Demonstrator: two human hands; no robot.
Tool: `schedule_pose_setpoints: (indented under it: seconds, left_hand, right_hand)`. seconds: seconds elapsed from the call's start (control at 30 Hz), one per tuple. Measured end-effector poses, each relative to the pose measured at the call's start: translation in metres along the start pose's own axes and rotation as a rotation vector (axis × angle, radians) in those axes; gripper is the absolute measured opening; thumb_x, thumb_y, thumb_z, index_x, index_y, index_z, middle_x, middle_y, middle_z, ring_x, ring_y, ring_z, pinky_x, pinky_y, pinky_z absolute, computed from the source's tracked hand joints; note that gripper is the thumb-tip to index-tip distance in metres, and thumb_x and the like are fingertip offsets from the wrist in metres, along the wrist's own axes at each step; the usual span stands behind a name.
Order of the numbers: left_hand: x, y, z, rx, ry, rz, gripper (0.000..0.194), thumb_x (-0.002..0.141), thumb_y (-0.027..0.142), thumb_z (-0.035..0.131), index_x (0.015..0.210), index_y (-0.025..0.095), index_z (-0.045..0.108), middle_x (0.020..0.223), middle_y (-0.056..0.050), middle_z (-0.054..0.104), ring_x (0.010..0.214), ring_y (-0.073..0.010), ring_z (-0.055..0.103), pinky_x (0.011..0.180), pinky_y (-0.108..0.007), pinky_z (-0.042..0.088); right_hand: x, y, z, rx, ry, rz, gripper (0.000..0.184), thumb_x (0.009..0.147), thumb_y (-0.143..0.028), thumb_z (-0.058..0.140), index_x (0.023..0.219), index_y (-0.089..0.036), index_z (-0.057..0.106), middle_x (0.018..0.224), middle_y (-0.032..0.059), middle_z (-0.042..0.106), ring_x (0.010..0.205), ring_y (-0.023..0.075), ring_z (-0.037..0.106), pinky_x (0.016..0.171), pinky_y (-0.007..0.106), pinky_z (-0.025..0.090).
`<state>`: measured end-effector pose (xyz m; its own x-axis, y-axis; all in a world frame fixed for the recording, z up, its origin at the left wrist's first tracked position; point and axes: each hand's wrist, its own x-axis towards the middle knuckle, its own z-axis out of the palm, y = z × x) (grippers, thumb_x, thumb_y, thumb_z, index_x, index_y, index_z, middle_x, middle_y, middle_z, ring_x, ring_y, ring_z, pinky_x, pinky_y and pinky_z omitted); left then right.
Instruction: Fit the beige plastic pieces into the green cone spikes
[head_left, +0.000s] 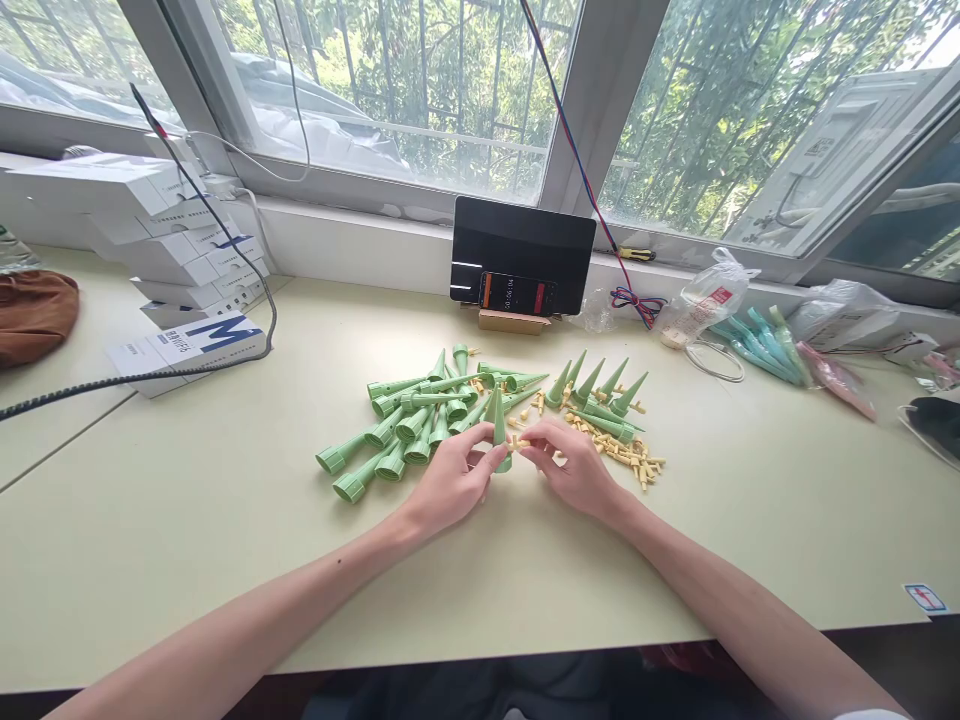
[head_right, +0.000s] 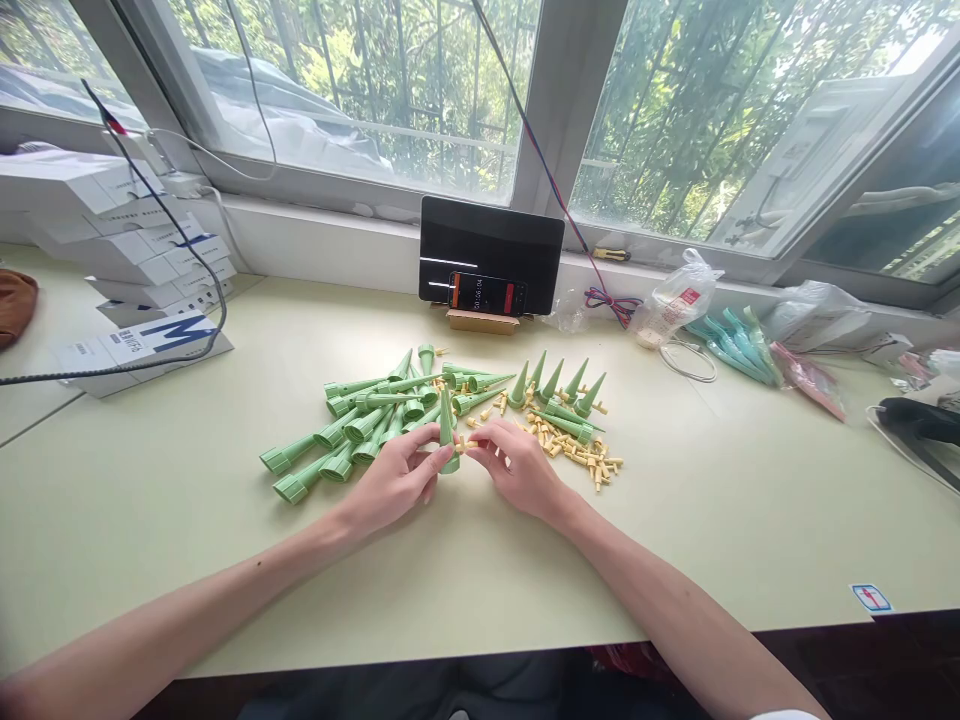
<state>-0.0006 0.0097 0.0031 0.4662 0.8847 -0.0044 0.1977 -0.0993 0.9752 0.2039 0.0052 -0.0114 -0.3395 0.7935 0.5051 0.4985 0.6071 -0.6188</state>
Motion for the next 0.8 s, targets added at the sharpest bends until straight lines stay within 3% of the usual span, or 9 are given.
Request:
schedule_pose_setpoints:
  seconds: [0.27, 0.47, 0.57, 0.7, 0.8]
  left_hand:
    - [-0.0009, 0.0011, 0.0012, 0.009, -0.039, 0.006, 0.028, 0.094, 0.046, 0.051, 0.092, 0.018, 0.051, 0.064, 0.004, 0.049, 0.045, -0.0086, 0.046, 0.04, -0.02, 0.031]
    - [-0.0008, -0.001, 0.0021, 0.019, -0.044, 0.05, 0.026, 0.095, 0.044, 0.051, 0.09, 0.019, 0.053, 0.065, 0.004, 0.05, 0.047, -0.0078, 0.046, 0.041, -0.019, 0.032]
    - [-0.0008, -0.0007, 0.0019, 0.008, -0.028, 0.031, 0.027, 0.094, 0.045, 0.052, 0.091, 0.018, 0.052, 0.065, 0.003, 0.05, 0.046, -0.008, 0.046, 0.04, -0.019, 0.032]
    - [0.0, 0.0009, 0.0011, -0.005, -0.008, 0.025, 0.029, 0.094, 0.046, 0.051, 0.1, 0.018, 0.056, 0.066, 0.003, 0.052, 0.044, -0.0082, 0.045, 0.041, -0.02, 0.033]
    - [0.0004, 0.0013, 0.0008, -0.007, 0.002, 0.032, 0.03, 0.094, 0.046, 0.051, 0.102, 0.018, 0.057, 0.066, 0.003, 0.053, 0.045, -0.0087, 0.046, 0.042, -0.02, 0.034]
  right_hand:
    - [-0.0009, 0.0047, 0.0013, -0.042, -0.046, 0.019, 0.032, 0.101, -0.032, 0.046, 0.075, -0.019, 0.058, 0.064, -0.0007, 0.054, 0.058, 0.0118, 0.048, 0.058, 0.024, 0.038]
    - [-0.0006, 0.0064, 0.0021, -0.031, -0.09, 0.041, 0.043, 0.104, -0.036, 0.038, 0.07, -0.019, 0.057, 0.061, -0.0001, 0.056, 0.057, 0.0122, 0.05, 0.059, 0.026, 0.037]
    - [0.0001, 0.0042, 0.0016, -0.029, -0.077, 0.062, 0.037, 0.102, -0.037, 0.041, 0.077, -0.019, 0.061, 0.065, 0.0006, 0.058, 0.058, 0.0126, 0.05, 0.058, 0.026, 0.039]
    - [0.0004, 0.0002, 0.0004, 0.03, -0.05, 0.073, 0.016, 0.097, -0.034, 0.054, 0.102, -0.02, 0.061, 0.086, 0.0039, 0.064, 0.068, 0.0133, 0.058, 0.058, 0.025, 0.045]
    - [0.0006, -0.0017, 0.0, 0.057, -0.049, 0.059, 0.011, 0.096, -0.03, 0.056, 0.101, -0.021, 0.059, 0.091, 0.0045, 0.063, 0.071, 0.0136, 0.06, 0.057, 0.024, 0.047]
